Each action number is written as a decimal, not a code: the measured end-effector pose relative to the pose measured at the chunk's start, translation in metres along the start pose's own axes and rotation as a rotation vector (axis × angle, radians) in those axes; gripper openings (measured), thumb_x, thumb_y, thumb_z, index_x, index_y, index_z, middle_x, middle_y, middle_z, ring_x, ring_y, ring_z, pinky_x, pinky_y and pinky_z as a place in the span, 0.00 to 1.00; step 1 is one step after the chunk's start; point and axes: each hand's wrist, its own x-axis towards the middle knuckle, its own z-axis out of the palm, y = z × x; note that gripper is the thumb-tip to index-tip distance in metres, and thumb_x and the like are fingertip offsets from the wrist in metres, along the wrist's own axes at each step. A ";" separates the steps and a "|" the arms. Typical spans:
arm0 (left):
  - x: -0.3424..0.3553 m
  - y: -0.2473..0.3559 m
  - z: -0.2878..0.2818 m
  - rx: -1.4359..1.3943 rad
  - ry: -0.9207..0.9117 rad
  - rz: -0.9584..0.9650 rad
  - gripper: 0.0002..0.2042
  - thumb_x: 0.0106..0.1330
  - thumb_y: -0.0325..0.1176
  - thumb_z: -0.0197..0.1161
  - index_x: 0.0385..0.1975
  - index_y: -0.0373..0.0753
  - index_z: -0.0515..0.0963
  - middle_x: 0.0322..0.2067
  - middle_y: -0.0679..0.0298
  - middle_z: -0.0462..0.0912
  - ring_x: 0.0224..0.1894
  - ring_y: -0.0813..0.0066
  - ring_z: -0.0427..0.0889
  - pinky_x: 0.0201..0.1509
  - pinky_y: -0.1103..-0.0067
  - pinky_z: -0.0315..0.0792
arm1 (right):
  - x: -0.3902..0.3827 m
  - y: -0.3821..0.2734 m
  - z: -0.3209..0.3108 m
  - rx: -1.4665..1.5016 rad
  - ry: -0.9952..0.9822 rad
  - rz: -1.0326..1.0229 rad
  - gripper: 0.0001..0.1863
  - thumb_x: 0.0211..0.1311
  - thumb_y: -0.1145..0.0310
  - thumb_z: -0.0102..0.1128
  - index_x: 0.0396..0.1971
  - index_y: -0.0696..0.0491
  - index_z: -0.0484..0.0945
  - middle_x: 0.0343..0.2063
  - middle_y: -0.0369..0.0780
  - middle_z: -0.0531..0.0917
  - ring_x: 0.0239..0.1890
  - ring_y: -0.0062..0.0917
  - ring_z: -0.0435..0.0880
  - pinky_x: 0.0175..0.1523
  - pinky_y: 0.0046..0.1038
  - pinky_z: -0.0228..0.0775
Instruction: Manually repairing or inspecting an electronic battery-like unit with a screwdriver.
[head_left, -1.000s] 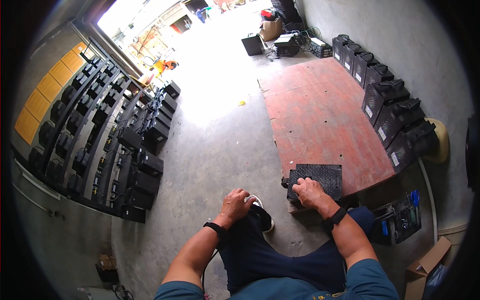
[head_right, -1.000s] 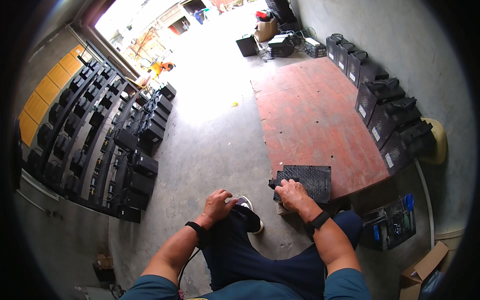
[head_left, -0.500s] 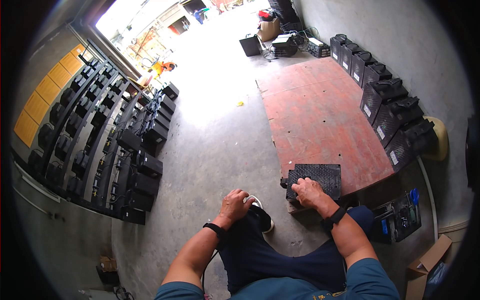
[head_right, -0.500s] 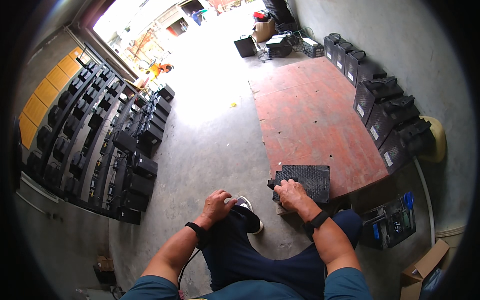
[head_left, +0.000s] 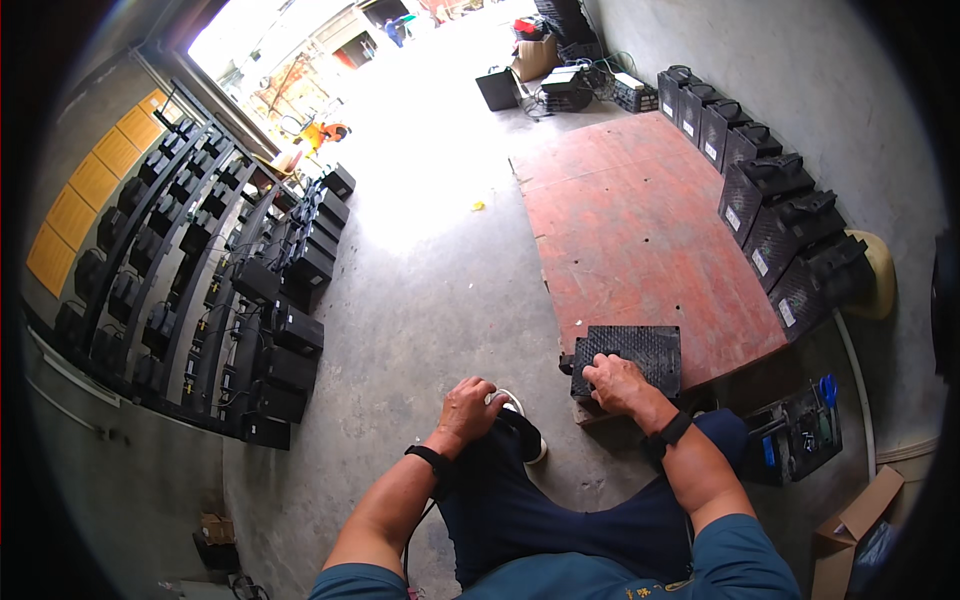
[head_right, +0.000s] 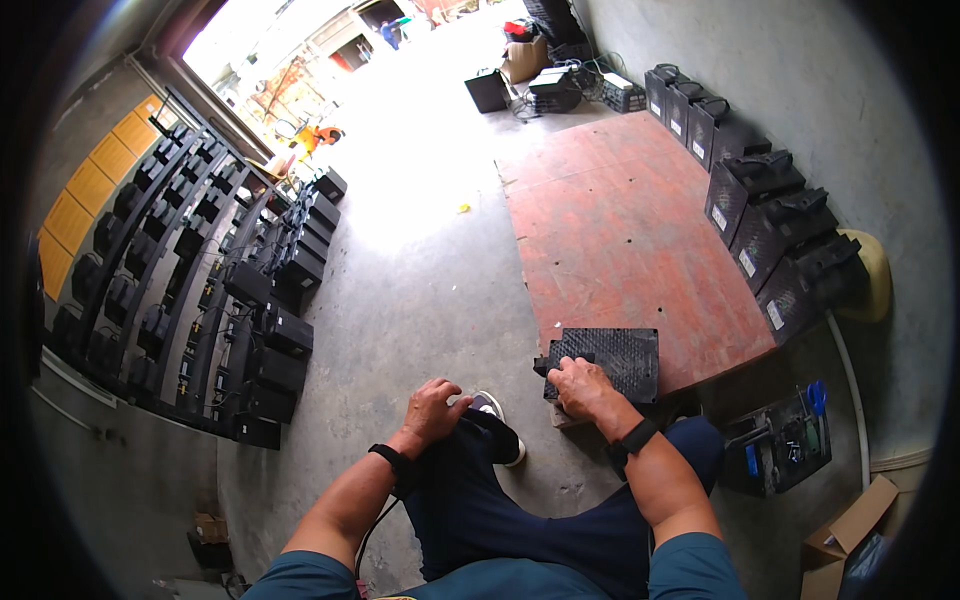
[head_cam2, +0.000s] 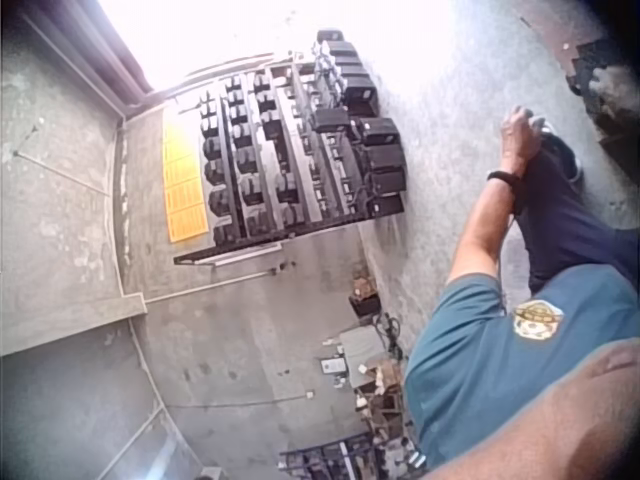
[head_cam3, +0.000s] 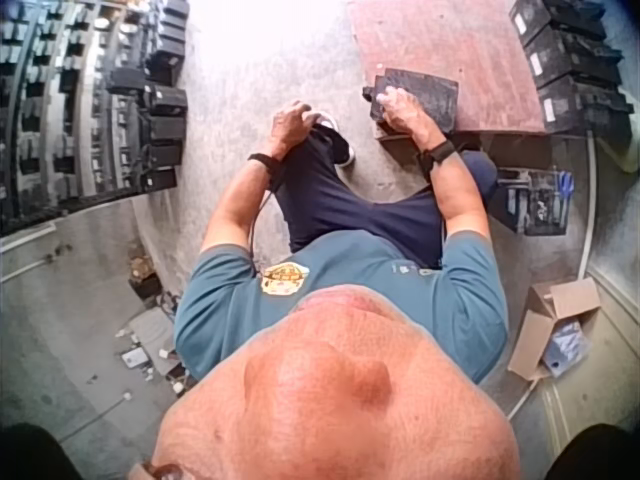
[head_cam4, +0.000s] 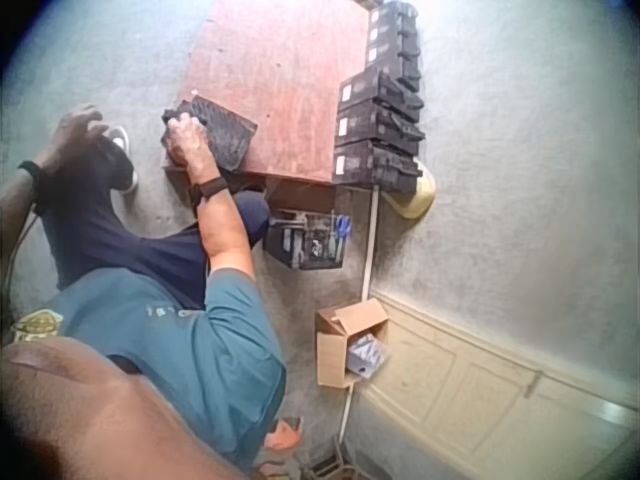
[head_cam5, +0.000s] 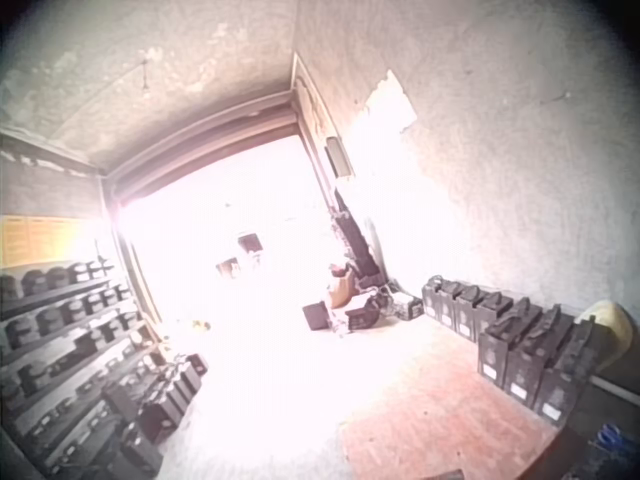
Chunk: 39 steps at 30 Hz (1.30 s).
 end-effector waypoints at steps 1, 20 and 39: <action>0.000 0.000 0.001 -0.002 0.000 0.004 0.15 0.64 0.45 0.69 0.36 0.38 0.85 0.38 0.58 0.85 0.46 0.56 0.84 0.50 0.66 0.78 | 0.002 0.005 0.007 0.011 0.007 -0.034 0.15 0.61 0.64 0.65 0.46 0.52 0.82 0.48 0.48 0.81 0.53 0.44 0.81 0.57 0.41 0.77; 0.000 -0.003 0.003 -0.001 -0.002 -0.001 0.16 0.63 0.45 0.70 0.35 0.37 0.85 0.38 0.56 0.86 0.45 0.54 0.84 0.50 0.65 0.78 | 0.003 0.003 0.009 -0.037 0.037 -0.089 0.19 0.63 0.55 0.68 0.43 0.55 0.81 0.46 0.49 0.83 0.53 0.45 0.83 0.54 0.42 0.78; -0.002 -0.003 0.001 -0.025 0.034 0.011 0.13 0.62 0.42 0.71 0.34 0.37 0.85 0.37 0.55 0.85 0.43 0.53 0.84 0.48 0.64 0.78 | -0.002 -0.008 -0.013 0.003 -0.022 0.031 0.17 0.60 0.60 0.68 0.45 0.53 0.81 0.48 0.48 0.81 0.55 0.42 0.80 0.58 0.40 0.76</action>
